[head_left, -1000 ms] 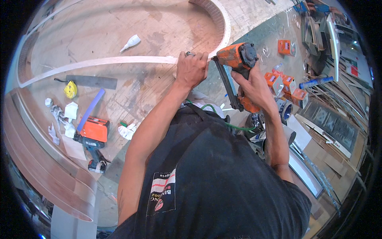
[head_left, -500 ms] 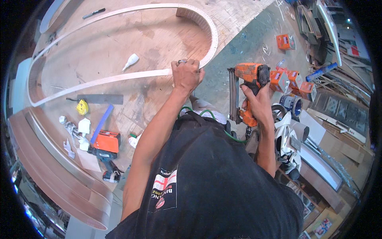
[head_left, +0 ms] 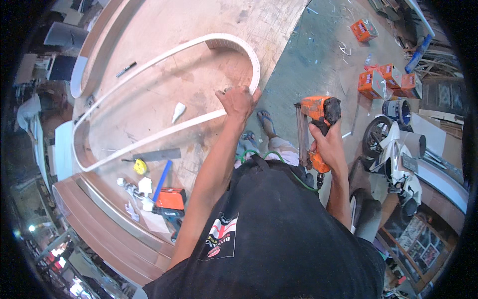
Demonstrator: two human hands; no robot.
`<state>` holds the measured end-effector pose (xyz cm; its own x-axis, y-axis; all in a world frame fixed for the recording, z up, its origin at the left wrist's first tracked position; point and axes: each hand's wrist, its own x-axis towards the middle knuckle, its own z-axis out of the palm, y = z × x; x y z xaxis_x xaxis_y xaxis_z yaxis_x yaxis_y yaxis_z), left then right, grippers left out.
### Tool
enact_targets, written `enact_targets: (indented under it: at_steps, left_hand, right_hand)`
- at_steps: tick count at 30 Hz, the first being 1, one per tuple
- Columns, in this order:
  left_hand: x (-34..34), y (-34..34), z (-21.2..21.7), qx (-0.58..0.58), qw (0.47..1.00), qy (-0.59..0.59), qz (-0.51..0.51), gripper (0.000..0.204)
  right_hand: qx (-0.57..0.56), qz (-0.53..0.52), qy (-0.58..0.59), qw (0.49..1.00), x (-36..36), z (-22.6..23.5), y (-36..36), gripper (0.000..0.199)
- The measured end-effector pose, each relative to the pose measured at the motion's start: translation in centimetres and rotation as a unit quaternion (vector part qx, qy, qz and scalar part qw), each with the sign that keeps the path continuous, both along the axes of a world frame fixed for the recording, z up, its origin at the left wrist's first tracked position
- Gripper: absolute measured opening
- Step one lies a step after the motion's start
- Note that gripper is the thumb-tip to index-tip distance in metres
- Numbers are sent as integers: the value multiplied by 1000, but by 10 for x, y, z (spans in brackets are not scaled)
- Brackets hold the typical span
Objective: The person uses a pneumatic nail gun to attach a thin wooden strip along the curved edge of a large wooden frame. They briefly walk to retrieve a strip of nails and reload the tool before continuing to fasten the trim.
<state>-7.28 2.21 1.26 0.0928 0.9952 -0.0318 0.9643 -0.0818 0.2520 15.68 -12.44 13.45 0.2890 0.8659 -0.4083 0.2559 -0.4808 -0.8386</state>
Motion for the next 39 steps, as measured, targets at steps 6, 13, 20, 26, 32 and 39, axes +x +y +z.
enact_targets:
  at_steps: [6,13,20,26,32,39]
  left_hand:
    - [-13,8,-2,-62,995,-39,-64,44]
    - [-28,12,17,-188,971,12,-150,47]
    - [-2,-47,48,38,964,-239,-106,73]
    - [53,-147,24,-259,612,-746,-44,54]
    - [78,-162,64,-144,465,-864,133,65]
    - [91,-206,57,-23,574,-752,324,59]
  right_hand:
    - [32,-27,21,999,-5,9,-2,59]
    - [25,-20,13,999,-5,7,-20,60]
    - [26,9,20,999,14,31,-28,52]
    - [70,207,151,964,8,76,20,43]
    - [59,276,186,941,12,47,45,53]
    - [386,487,-281,731,46,17,-26,86]
